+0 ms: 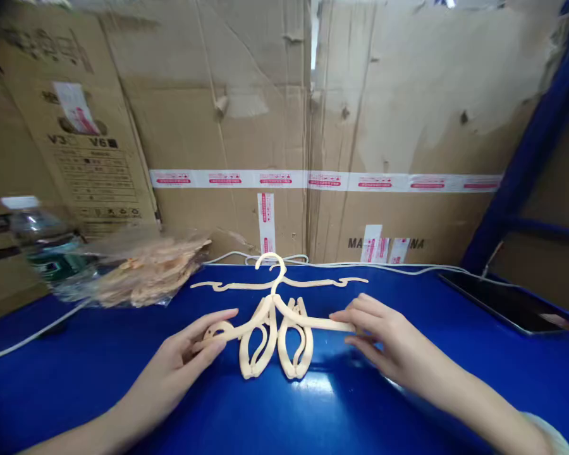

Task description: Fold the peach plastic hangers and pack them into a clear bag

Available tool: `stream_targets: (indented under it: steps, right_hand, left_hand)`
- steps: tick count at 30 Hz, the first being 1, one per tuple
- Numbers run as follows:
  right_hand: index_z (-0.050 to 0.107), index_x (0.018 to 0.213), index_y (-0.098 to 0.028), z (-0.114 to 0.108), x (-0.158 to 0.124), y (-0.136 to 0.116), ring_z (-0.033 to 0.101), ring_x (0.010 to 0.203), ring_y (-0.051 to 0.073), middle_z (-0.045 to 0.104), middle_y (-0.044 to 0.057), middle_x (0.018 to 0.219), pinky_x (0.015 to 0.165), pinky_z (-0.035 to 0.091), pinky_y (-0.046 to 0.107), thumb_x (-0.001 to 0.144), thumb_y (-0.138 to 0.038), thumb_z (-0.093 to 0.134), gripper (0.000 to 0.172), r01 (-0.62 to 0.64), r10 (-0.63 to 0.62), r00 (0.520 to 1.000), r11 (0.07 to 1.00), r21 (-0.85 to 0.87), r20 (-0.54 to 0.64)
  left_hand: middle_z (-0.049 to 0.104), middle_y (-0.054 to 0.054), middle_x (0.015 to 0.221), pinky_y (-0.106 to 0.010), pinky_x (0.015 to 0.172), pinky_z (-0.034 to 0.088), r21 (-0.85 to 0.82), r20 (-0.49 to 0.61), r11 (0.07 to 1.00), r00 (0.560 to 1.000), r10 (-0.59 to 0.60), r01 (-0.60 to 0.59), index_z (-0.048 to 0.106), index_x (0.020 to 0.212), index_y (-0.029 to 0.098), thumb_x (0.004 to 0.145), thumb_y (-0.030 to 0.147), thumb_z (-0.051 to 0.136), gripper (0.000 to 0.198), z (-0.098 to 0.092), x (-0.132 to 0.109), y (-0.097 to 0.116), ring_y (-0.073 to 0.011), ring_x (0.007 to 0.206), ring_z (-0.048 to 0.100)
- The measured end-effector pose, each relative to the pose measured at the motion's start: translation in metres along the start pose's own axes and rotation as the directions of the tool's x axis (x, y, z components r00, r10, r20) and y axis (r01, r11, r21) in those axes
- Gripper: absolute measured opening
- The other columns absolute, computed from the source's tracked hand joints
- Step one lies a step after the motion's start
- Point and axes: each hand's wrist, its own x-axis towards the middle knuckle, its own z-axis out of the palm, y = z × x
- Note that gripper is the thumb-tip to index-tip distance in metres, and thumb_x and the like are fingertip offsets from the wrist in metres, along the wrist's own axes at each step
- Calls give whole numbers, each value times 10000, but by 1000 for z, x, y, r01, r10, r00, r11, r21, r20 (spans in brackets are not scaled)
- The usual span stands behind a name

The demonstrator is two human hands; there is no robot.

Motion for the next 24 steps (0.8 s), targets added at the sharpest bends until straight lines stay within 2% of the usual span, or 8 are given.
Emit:
stream_targets:
  steps: [6,10,12,15,18,20,22,24]
  right_hand:
    - [613,1096,-180,0,-2,-8,633,729,224,712,97,945,604,478,335,920,-45,349,345,31,-81,991,910,-414,-102]
    - [640,1048,-153,1,-3,-10,688,748,230,721,118,1000,618,526,335,850,34,320,421,37,-139,979,845,-534,-152]
    - [652,1050,-155,4,-4,-10,703,808,242,695,140,1080,644,548,345,838,39,319,439,31,-147,973,847,-531,-177]
    - [618,1158,-165,10,-5,-11,702,883,221,614,164,1213,656,568,308,882,-2,319,438,-34,-45,975,938,-346,-218]
    - [593,1194,-201,16,-4,-12,682,962,207,600,137,1226,753,579,299,949,-153,419,304,-129,122,957,992,-8,-262]
    - [615,1162,-210,17,-1,-13,691,911,207,655,116,1145,768,587,308,927,-267,531,256,-215,275,926,948,237,-257]
    - [647,1122,-203,15,2,-13,702,850,218,707,106,1048,751,594,318,875,-356,617,293,-311,432,883,833,459,-186]
    - [684,1072,-192,10,5,-11,698,884,250,732,106,995,787,582,346,820,-424,677,343,-370,527,844,702,609,-95]
  left_hand:
    - [578,20,707,-237,613,410,86,-57,996,998,19,-14,630,1219,219,826,439,595,452,-4,-2,9,-139,613,489]
    - [528,31,646,-239,580,407,73,-51,997,999,10,-6,623,1228,216,828,438,589,459,-4,-1,8,-140,590,468]
    - [543,25,661,-246,596,424,66,-49,998,999,3,0,616,1232,212,837,449,580,462,-4,-1,7,-143,598,485]
    - [576,16,705,-253,629,447,70,-50,998,999,1,2,610,1224,205,843,465,578,463,-4,-1,6,-141,611,509]
    - [604,7,749,-251,640,461,68,-58,998,998,0,4,615,1204,199,838,466,588,453,-3,-1,6,-138,620,525]
    - [621,2,774,-248,638,472,50,-68,999,998,1,2,619,1192,200,828,459,602,447,-3,0,7,-133,616,532]
    - [642,-3,801,-246,640,487,20,-86,1000,996,4,-2,626,1174,202,811,451,625,440,-2,0,9,-132,619,546]
    - [664,-9,833,-252,675,510,-19,-121,1000,993,5,-7,636,1142,206,788,442,656,426,-2,1,10,-142,657,584]
